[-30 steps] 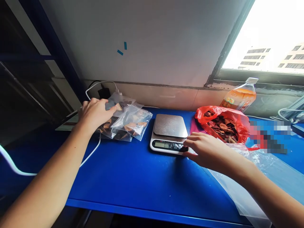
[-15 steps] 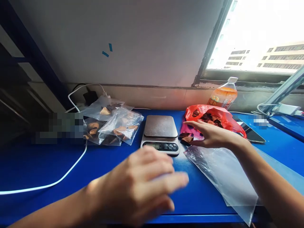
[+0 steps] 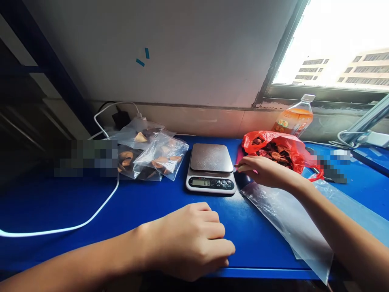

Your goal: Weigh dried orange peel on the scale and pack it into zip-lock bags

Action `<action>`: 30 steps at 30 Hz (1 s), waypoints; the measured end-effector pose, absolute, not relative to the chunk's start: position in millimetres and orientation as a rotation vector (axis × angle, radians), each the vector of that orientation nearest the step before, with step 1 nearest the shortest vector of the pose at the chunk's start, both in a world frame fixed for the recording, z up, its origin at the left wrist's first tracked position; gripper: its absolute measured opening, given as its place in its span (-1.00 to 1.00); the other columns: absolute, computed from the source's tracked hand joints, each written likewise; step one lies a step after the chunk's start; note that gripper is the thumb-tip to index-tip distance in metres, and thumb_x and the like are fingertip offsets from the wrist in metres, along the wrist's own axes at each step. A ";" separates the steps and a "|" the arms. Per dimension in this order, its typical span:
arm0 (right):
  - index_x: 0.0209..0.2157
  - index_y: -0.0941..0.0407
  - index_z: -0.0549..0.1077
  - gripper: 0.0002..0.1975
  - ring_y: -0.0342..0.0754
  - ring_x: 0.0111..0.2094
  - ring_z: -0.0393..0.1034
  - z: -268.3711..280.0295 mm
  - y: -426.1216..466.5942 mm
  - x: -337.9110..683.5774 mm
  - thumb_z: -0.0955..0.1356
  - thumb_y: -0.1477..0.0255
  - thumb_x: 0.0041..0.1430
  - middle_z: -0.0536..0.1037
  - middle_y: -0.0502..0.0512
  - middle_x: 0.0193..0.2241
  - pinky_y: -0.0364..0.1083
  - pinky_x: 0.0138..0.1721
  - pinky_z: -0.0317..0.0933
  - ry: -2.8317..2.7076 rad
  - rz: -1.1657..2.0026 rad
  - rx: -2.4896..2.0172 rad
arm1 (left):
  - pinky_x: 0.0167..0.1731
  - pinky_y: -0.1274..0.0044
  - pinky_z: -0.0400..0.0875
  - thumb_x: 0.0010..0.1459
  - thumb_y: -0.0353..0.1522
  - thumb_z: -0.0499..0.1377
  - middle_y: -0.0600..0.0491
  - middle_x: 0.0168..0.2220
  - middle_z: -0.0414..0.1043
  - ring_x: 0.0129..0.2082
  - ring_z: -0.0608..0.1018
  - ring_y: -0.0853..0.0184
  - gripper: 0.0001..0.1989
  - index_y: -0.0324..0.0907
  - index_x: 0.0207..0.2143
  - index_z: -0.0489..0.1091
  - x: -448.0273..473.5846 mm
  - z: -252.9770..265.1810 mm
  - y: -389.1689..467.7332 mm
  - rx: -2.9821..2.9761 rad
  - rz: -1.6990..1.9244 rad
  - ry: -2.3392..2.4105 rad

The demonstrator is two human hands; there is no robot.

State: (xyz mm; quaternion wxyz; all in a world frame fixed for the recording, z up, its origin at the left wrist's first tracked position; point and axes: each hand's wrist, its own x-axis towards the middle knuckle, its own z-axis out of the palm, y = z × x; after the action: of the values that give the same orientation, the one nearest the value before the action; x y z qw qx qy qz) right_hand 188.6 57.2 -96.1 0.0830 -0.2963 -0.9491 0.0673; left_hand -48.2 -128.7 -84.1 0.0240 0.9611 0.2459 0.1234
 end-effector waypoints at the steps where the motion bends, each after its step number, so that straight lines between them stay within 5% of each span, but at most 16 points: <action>1: -0.24 0.13 0.44 -0.85 -0.02 -0.27 0.48 -93.7 56.7 187.0 0.24 0.48 0.29 0.58 0.17 -0.25 -0.08 -0.30 0.29 -2.788 0.207 -0.886 | -0.45 0.41 0.25 0.27 -0.37 0.13 0.10 -0.47 0.42 -0.49 0.36 0.34 -0.85 -0.20 -0.30 0.48 -47.7 -84.3 -129.0 2.974 0.378 0.764; 9: -0.29 0.12 0.43 -0.88 -0.04 -0.22 0.41 -68.1 52.9 117.9 0.28 0.57 0.20 0.50 0.14 -0.28 -0.11 -0.23 0.28 -2.713 0.236 -0.803 | -0.47 0.41 0.23 0.26 -0.36 0.14 0.10 -0.44 0.43 -0.46 0.40 0.32 -0.89 -0.17 -0.30 0.45 -51.6 -87.5 -123.0 2.992 0.356 0.841; 17: -0.02 0.15 0.42 -0.61 0.03 -0.09 0.41 -63.4 52.2 122.6 0.35 0.51 0.07 0.44 0.21 -0.08 -0.03 -0.08 0.33 -2.551 0.331 -0.817 | -0.46 0.40 0.24 0.28 -0.34 0.13 0.13 -0.45 0.40 -0.47 0.38 0.33 -0.88 -0.15 -0.33 0.40 -54.0 -87.5 -125.8 3.019 0.301 0.857; 25: -0.41 0.12 0.52 -0.78 -0.04 -0.44 0.40 -43.5 63.9 230.1 0.33 0.27 0.12 0.57 0.10 -0.44 -0.07 -0.40 0.24 -2.346 0.293 -1.098 | -0.47 0.42 0.22 0.25 -0.37 0.17 0.10 -0.43 0.40 -0.47 0.37 0.34 -0.89 -0.16 -0.37 0.38 -55.1 -83.0 -125.4 3.023 0.293 0.892; 27: -0.41 0.11 0.55 -0.74 -0.02 -0.44 0.42 -50.4 74.9 255.3 0.33 0.23 0.13 0.59 0.13 -0.43 -0.07 -0.43 0.25 -2.447 0.444 -1.334 | -0.48 0.42 0.21 0.24 -0.38 0.17 0.09 -0.43 0.40 -0.47 0.38 0.33 -0.89 -0.17 -0.38 0.37 -54.3 -82.6 -126.2 3.028 0.278 0.895; 30: -0.39 0.14 0.55 -0.76 0.06 -0.33 0.47 -71.4 93.4 270.5 0.28 0.34 0.15 0.61 0.23 -0.32 -0.03 -0.34 0.30 -2.348 0.145 -1.454 | -0.47 0.43 0.20 0.25 -0.39 0.16 0.08 -0.43 0.39 -0.47 0.38 0.33 -0.89 -0.17 -0.38 0.37 -52.7 -82.3 -127.6 3.016 0.266 0.878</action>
State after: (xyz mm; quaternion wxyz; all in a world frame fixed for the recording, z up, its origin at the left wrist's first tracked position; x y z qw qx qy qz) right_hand 270.5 93.4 -71.4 0.1870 -0.5164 -0.8341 0.0515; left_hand -52.7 -127.6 -82.3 -0.0056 0.9567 0.2785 0.0845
